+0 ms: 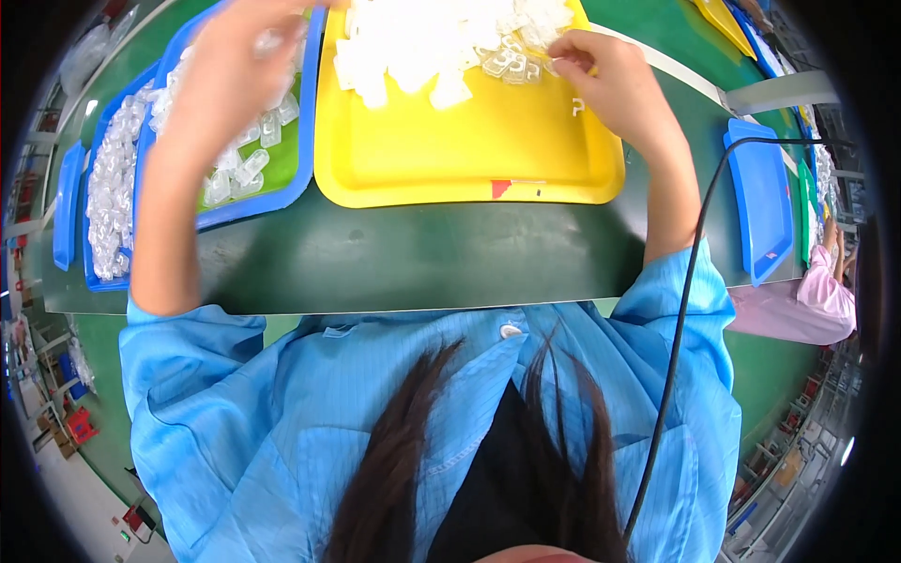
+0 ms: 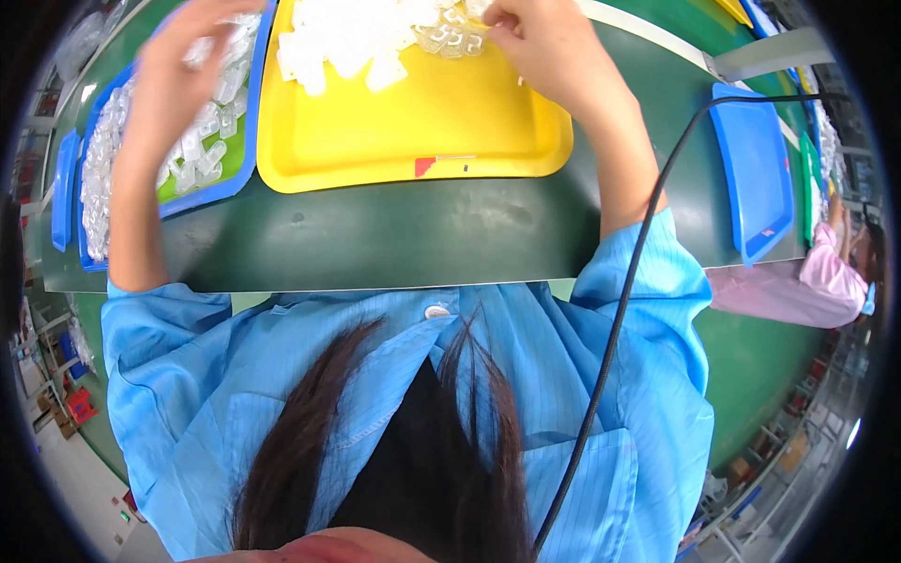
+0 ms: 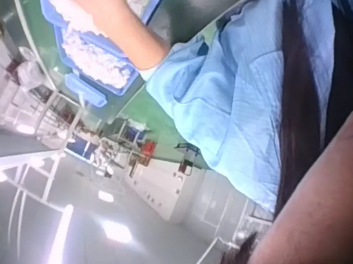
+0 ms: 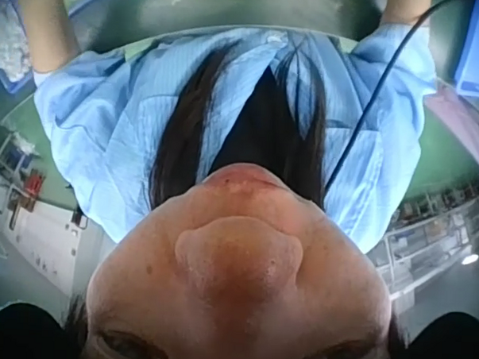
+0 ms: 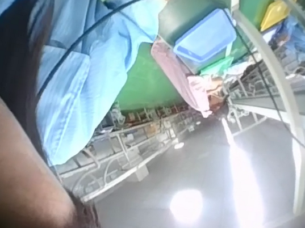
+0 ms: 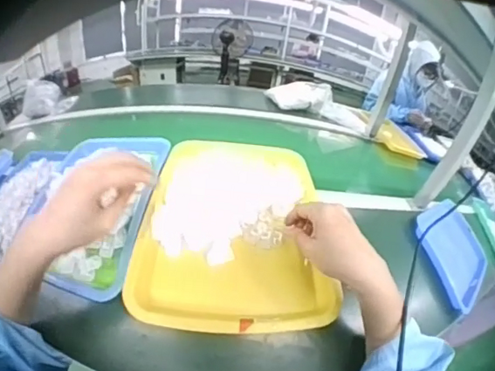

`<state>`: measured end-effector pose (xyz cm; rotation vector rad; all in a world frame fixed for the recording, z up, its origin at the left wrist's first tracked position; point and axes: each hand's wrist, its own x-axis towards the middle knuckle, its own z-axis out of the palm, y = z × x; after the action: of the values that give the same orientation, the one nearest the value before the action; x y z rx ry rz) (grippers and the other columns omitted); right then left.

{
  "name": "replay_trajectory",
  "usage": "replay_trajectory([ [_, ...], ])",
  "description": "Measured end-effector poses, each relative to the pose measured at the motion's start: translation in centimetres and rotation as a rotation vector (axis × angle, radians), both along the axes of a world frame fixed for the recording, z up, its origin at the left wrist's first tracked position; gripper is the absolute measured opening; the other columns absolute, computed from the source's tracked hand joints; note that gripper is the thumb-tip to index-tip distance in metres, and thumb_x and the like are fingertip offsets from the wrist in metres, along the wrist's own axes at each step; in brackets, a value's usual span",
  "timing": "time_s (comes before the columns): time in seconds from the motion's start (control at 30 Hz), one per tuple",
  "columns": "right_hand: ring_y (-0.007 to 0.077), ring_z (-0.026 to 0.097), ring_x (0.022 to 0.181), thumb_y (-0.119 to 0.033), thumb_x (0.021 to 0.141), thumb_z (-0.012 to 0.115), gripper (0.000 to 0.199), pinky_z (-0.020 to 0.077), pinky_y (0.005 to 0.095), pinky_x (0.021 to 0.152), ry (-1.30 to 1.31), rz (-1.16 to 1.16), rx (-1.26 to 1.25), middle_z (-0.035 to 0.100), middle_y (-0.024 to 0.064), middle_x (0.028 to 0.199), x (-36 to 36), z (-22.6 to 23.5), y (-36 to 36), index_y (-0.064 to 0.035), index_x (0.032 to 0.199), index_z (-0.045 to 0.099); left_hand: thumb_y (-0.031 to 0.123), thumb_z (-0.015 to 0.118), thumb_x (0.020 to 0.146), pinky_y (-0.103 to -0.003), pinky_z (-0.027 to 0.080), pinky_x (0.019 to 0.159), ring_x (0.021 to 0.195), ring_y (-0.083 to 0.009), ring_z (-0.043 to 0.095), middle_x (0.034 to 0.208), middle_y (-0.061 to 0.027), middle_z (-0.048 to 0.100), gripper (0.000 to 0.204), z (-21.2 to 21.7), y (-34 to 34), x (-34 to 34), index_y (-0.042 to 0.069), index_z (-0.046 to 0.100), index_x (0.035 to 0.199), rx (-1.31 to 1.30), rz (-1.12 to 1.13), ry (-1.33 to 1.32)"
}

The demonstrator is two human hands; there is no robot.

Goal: The person assembles small plastic parts by picking them up from a tray and fitting them together by hand.

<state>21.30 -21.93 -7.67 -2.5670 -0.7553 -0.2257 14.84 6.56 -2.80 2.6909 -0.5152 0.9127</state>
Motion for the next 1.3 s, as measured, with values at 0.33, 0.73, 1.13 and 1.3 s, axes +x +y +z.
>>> replay_trajectory([
  [0.33, 0.0223, 0.059, 0.067, -0.016, 0.081, 0.060, 0.016, 0.0476, 0.0302, 0.064, 0.004, -0.026, 0.075, 0.063, 0.0122, 0.074, -0.2, -0.3, 1.6, -0.0011, 0.088, 0.062, -0.002, 0.060, 0.066, -0.033, 0.046, 0.081, 0.094, -0.0249, 0.053, 0.102, -0.0081, 0.058, 0.029, -6.9, -3.8, 2.4, 0.002, 0.061, 0.095, 0.369, -0.506, 0.145],
  [0.73, 0.0248, 0.059, 0.068, -0.028, 0.069, 0.071, 0.037, 0.0477, 0.0318, 0.066, 0.015, -0.058, -0.138, 0.058, 0.0127, 0.070, -0.5, -0.4, 4.9, -0.0012, 0.091, 0.059, 0.014, 0.062, 0.081, -0.022, 0.045, 0.056, 0.062, -0.0080, 0.054, 0.078, 0.0009, 0.050, 0.026, -5.6, -5.1, 0.3, 0.008, 0.059, 0.106, -0.662, -0.211, 0.751],
  [1.13, 0.0081, 0.056, 0.077, -0.004, 0.078, 0.064, 0.019, 0.0459, 0.0187, 0.072, 0.445, 0.197, 0.706, 0.057, 0.0011, 0.084, -2.8, 1.2, 4.9, 0.0026, 0.095, 0.058, 0.010, 0.057, 0.085, -0.026, 0.051, 0.076, 0.084, -0.0141, 0.061, 0.098, -0.0070, 0.061, 0.030, -6.5, -6.1, -0.2, 0.001, 0.054, 0.113, -1.401, -0.412, 0.872],
  [1.3, 0.0084, 0.057, 0.079, -0.006, 0.078, 0.067, 0.023, 0.0462, 0.0186, 0.071, 0.376, 0.168, 0.822, 0.060, 0.0042, 0.087, -3.2, -0.2, 5.9, 0.0025, 0.098, 0.060, 0.008, 0.057, 0.085, -0.028, 0.052, 0.077, 0.086, -0.0195, 0.063, 0.101, -0.0101, 0.061, 0.031, -6.4, -6.8, -1.0, -0.001, 0.052, 0.114, -1.377, -0.436, 0.835],
])
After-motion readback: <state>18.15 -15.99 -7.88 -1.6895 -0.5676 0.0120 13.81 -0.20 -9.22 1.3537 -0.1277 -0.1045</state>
